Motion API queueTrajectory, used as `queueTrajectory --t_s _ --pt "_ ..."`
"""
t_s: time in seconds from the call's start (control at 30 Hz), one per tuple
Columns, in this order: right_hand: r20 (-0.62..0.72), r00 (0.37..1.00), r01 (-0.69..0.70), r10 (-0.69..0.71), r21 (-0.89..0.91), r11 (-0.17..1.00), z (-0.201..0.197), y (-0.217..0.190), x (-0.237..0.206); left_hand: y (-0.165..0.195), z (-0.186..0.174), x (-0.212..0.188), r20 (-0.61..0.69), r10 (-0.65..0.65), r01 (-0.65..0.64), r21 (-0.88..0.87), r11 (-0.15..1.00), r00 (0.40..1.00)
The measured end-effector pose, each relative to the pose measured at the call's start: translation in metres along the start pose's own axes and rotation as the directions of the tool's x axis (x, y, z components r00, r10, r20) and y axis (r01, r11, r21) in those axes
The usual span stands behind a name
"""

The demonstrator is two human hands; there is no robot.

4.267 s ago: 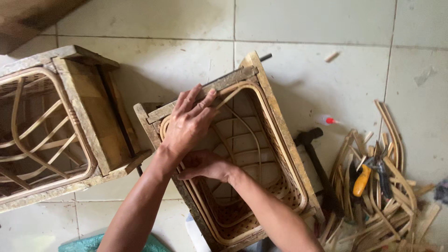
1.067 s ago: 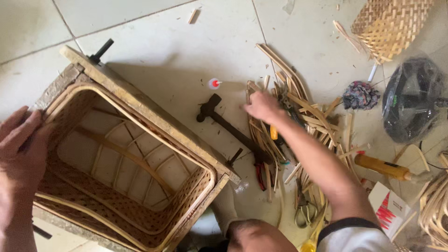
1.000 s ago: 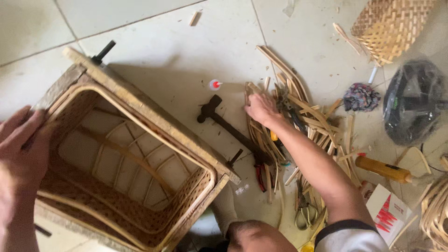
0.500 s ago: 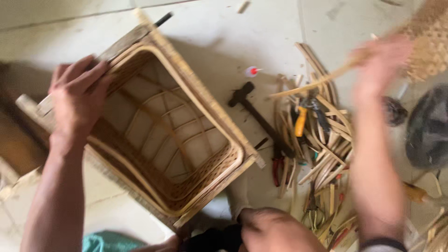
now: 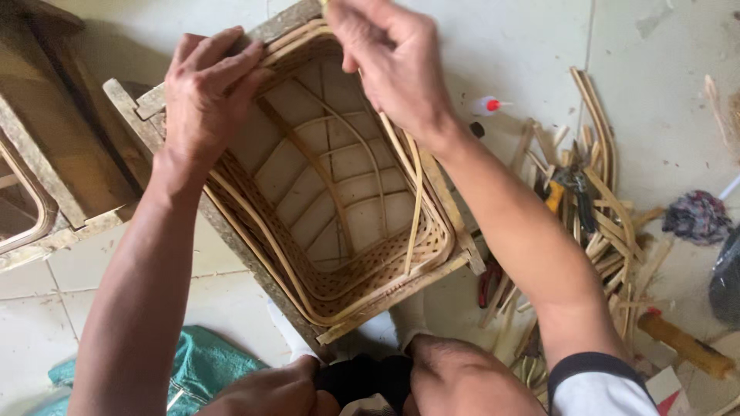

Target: The person assembles a rectangular basket frame by inserting curved bamboo strips into a wooden mold. They use a hammer to tap the strips into place, pliers to trim excess material, and a glue bottle to secure the joints. The person works methodically around the frame, adding multiple strips and securing them.

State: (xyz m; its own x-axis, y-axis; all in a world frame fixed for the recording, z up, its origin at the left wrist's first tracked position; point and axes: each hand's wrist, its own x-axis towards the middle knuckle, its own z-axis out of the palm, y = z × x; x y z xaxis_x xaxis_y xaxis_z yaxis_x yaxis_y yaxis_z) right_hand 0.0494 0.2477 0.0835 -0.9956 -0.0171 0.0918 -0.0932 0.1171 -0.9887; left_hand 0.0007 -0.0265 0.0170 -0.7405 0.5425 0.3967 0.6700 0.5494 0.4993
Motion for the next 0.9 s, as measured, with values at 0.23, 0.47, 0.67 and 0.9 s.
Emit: queueTrajectory --t_s 0.23,0.47,0.67,0.9 --pt "0.048 0.991 -0.123 0.122 0.011 0.992 0.020 0.037 -0.002 0.002 -0.005 0.000 0.013 0.003 -0.003 0.001 1.000 1.000" --pt "0.073 0.996 -0.041 0.042 -0.007 0.999 0.020 0.039 -0.010 0.009 -0.008 0.005 -0.003 0.017 -0.017 -0.009 1.000 1.000" --pt "0.110 0.994 0.016 0.003 -0.169 0.985 0.024 0.029 -0.005 0.003 -0.010 0.012 0.024 -0.027 0.027 0.010 1.000 0.999" --pt "0.241 0.966 -0.017 0.089 -0.287 0.958 0.039 0.021 0.002 -0.001 -0.001 0.016 0.069 0.031 -0.032 0.018 0.999 0.997"
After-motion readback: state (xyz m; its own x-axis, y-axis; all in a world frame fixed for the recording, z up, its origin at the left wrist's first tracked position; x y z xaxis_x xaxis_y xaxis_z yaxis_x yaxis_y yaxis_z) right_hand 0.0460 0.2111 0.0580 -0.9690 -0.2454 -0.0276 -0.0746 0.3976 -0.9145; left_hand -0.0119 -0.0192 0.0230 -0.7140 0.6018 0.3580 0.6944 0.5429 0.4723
